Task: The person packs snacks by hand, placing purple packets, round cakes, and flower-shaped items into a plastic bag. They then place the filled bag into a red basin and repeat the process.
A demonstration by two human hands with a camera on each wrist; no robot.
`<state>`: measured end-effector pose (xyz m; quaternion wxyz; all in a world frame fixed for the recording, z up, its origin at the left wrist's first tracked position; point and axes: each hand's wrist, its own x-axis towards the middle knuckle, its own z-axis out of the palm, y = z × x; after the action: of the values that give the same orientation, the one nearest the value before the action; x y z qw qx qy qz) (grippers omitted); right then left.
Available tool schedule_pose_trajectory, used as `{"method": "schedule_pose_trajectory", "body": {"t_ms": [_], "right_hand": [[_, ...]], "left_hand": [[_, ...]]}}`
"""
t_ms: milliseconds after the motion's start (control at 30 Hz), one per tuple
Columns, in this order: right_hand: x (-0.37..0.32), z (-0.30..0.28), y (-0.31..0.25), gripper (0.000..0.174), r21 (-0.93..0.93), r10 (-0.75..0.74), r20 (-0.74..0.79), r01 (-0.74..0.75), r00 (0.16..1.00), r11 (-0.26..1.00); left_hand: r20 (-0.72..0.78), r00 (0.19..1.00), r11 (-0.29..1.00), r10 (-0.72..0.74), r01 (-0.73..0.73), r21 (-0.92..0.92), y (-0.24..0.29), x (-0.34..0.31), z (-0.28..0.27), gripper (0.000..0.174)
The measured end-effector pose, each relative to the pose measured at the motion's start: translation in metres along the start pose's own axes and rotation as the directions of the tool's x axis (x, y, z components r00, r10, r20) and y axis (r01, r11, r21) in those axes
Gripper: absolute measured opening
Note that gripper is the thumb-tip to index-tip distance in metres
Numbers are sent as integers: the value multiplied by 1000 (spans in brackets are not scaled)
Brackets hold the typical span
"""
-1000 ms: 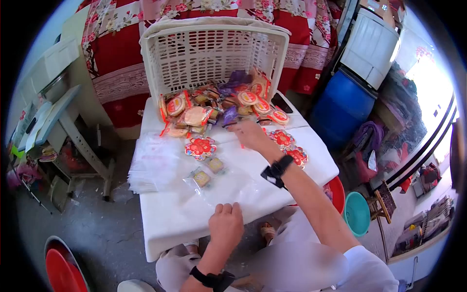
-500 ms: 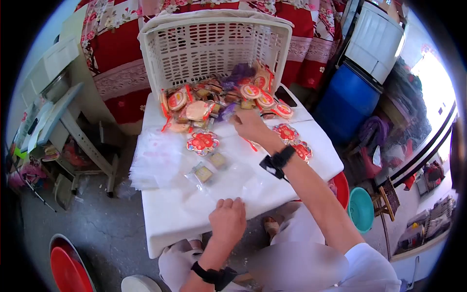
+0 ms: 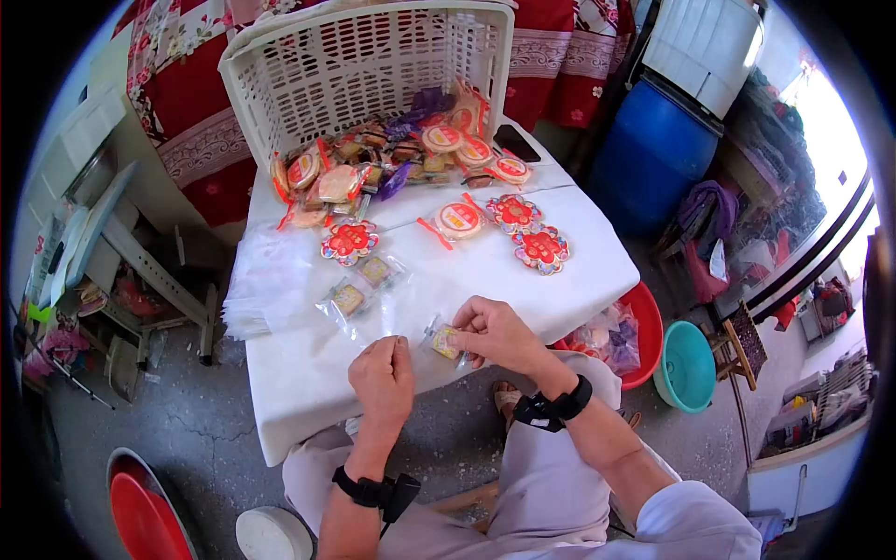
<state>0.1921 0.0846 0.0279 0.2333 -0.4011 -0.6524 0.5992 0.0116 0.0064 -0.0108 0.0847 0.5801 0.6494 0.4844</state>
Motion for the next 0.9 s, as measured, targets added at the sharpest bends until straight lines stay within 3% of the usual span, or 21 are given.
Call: {"method": "schedule_pose_trajectory", "body": {"t_ms": [100, 167, 200, 267, 400, 467, 500, 567, 600, 733, 800, 900], "right_hand": [[2, 2, 3, 25, -35, 58, -68, -61, 996, 998], [5, 9, 10, 23, -64, -52, -114, 45, 992, 997], [5, 15, 11, 23, -64, -49, -116, 42, 992, 997], [5, 28, 15, 15, -70, -225, -301, 214, 927, 974], [3, 38, 14, 10, 107, -201, -442, 274, 874, 956], [-1, 35, 18, 11, -165, -391, -330, 355, 859, 920], [-2, 36, 19, 11, -166, -392, -325, 356, 860, 919], [-4, 39, 22, 20, -591, -681, -44, 530, 731, 608], [-9, 45, 17, 26, -715, -714, 8, 503, 700, 486], [-8, 53, 17, 29, -812, -693, 121, 472, 711, 343], [-8, 54, 17, 32, -887, -637, 138, 380, 758, 260], [-7, 55, 12, 31, -878, -689, 175, 428, 704, 215]], "left_hand": [[-50, 996, 997, 72, -71, 27, 1, -2, 4, 6], [-50, 970, 960, 237, -226, 164, 2, -4, 9, 9], [-48, 970, 961, 237, -226, 162, 3, -5, 11, 9], [-20, 969, 950, 246, -237, 201, 4, -9, 14, 15], [-20, 971, 948, 237, -227, 224, 4, -8, 12, 20], [-45, 960, 944, 278, -264, 199, 1, -8, 11, 22], [-49, 960, 944, 275, -261, 200, 1, -7, 10, 22], [-78, 951, 947, 298, -284, 151, 2, -7, 6, 24], [-77, 952, 947, 297, -284, 150, 2, -7, 5, 24], [-43, 941, 938, 336, -329, 110, 3, -6, 2, 26], [-9, 940, 935, 340, -337, 108, 3, -6, 1, 26], [-22, 931, 927, 363, -359, 104, 2, -6, -1, 26]]}}
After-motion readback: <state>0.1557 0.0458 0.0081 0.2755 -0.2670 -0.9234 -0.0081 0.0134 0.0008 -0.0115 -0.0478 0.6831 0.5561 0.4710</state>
